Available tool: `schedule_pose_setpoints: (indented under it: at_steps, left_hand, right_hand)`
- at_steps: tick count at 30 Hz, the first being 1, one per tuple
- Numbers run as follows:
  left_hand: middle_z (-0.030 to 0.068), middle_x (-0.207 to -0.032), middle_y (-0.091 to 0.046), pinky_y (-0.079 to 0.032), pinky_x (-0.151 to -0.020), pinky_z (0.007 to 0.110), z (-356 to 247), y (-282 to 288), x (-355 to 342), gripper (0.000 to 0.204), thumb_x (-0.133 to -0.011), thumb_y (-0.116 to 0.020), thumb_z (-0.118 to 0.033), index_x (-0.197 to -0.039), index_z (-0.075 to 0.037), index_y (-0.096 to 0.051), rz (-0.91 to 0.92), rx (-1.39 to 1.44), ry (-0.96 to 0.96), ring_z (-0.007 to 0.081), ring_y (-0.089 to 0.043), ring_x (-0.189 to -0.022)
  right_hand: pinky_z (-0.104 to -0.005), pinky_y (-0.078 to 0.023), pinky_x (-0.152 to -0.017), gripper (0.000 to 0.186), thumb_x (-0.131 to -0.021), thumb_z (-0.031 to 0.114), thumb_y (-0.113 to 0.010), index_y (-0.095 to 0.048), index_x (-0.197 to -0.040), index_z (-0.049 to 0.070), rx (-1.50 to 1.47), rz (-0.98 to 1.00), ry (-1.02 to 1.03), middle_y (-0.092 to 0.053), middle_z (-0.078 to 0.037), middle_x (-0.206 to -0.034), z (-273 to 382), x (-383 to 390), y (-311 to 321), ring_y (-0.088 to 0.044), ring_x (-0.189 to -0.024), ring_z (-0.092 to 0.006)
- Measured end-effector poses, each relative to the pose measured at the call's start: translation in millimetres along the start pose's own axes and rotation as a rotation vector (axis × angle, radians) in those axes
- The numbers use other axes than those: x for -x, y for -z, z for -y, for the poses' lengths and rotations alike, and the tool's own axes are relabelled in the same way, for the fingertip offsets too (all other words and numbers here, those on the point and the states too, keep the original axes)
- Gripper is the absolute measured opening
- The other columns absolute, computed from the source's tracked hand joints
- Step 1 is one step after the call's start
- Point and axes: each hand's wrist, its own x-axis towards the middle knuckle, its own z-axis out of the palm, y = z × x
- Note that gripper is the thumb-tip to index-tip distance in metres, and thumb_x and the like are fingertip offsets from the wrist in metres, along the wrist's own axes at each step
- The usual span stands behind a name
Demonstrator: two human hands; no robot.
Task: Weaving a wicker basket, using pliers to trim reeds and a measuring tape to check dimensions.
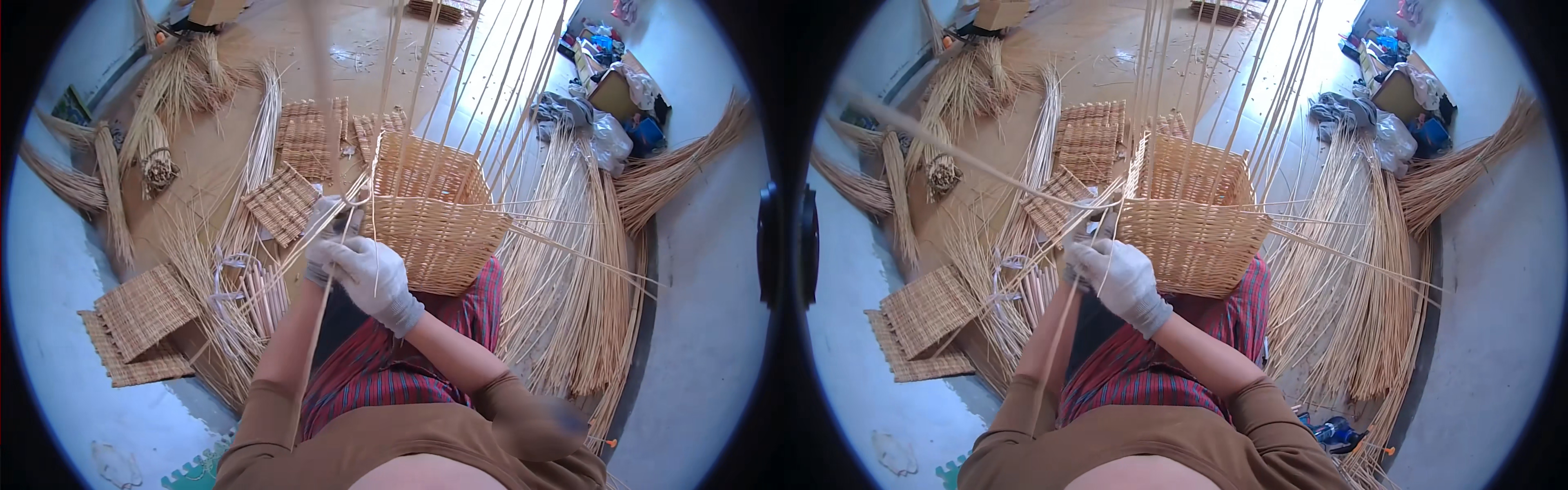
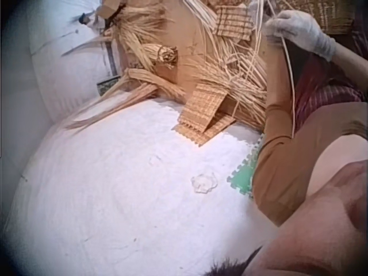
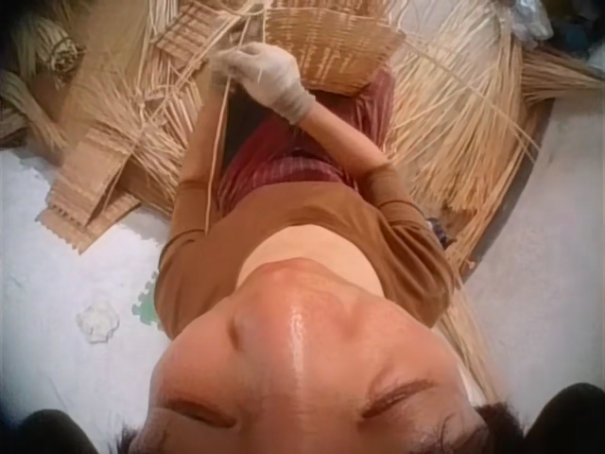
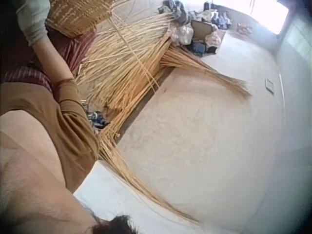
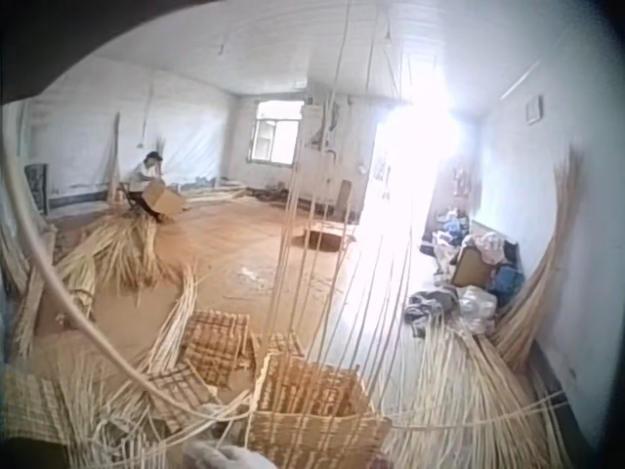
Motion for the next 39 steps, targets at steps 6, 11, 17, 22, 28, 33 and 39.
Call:
schedule_pose_setpoints:
  at_steps: [6,11,17,22,28,33,39]
  left_hand:
    - [-0.0010,-0.107,-0.060,-0.050,-0.086,0.020,-38.1,20.8,-67.0,0.044,-0.094,-0.075,-0.013,-0.135,-0.005,-0.061,0.600,0.023,0.341,0.0068,-0.057,-0.098]
    - [-0.0045,-0.101,-0.058,-0.049,-0.088,0.020,-28.8,5.1,-69.6,0.021,-0.095,-0.074,-0.010,-0.113,-0.007,-0.064,0.658,-0.248,0.221,0.0039,-0.055,-0.096]
    - [-0.0031,-0.095,-0.061,-0.052,-0.079,0.024,-26.4,-11.6,-44.4,0.015,-0.097,-0.068,-0.003,-0.110,-0.010,-0.063,0.372,-0.222,0.317,0.0076,-0.058,-0.087]
    - [-0.0009,-0.100,-0.065,-0.052,-0.076,0.023,-19.6,-27.4,-33.9,0.020,-0.097,-0.071,-0.005,-0.116,-0.008,-0.065,0.205,-0.414,0.122,0.0060,-0.060,-0.087]
    - [0.0064,-0.104,-0.069,-0.053,-0.079,0.030,-16.6,-57.4,24.8,0.037,-0.087,-0.083,-0.011,-0.117,-0.005,-0.064,-0.189,-0.425,-0.100,0.0122,-0.063,-0.089]
    - [0.0187,-0.141,-0.054,-0.049,-0.092,0.047,-36.6,-114.3,27.4,0.073,-0.083,-0.079,-0.030,-0.150,-0.025,-0.051,0.381,-1.203,-0.370,0.0339,-0.067,-0.101]
    - [0.0260,-0.145,-0.046,-0.045,-0.100,0.049,-24.4,-116.5,25.4,0.075,-0.087,-0.074,-0.026,-0.156,-0.031,-0.044,0.463,-1.306,-0.265,0.0407,-0.058,-0.118]
  right_hand:
    - [-0.0352,-0.057,-0.071,0.032,-0.088,0.007,-0.071,-0.074,-0.120,0.010,-0.145,-0.064,-0.013,-0.076,-0.008,-0.093,-14.1,23.9,34.7,-0.071,-0.077,-0.0227]
    - [-0.0282,-0.057,-0.072,0.026,-0.097,0.009,-0.067,-0.073,-0.122,0.004,-0.465,-0.412,-0.739,-0.078,-0.007,-0.096,-82.4,23.5,43.7,-0.072,-0.084,-0.0109]
    - [-0.0373,-0.058,-0.077,0.059,-0.092,0.011,-0.071,-0.051,-0.148,0.015,0.290,-0.412,-0.200,-0.074,-0.011,-0.119,-68.6,-101.8,44.3,-0.074,-0.091,-0.0282]
    - [-0.0323,-0.054,-0.072,0.036,-0.101,0.015,-0.063,-0.054,-0.134,0.008,-0.289,-0.637,-0.181,-0.074,-0.010,-0.105,-141.7,-11.5,53.2,-0.069,-0.081,-0.0189]
    - [-0.0272,-0.052,-0.082,0.010,-0.103,0.009,-0.063,-0.064,-0.110,0.002,-0.704,-0.651,-0.860,-0.069,-0.005,-0.095,-120.0,38.2,87.2,-0.065,-0.083,-0.0132]
    - [-0.0304,-0.052,-0.074,0.023,-0.102,0.007,-0.059,-0.063,-0.124,0.007,-0.168,-0.492,-0.435,-0.071,-0.009,-0.100,-133.8,-11.4,95.7,-0.065,-0.084,-0.0164]
    - [-0.0360,-0.056,-0.086,0.062,-0.099,0.002,-0.051,-0.037,-0.159,0.012,0.023,-0.461,-0.351,-0.073,-0.015,-0.117,-125.5,-25.6,127.2,-0.071,-0.090,-0.0224]
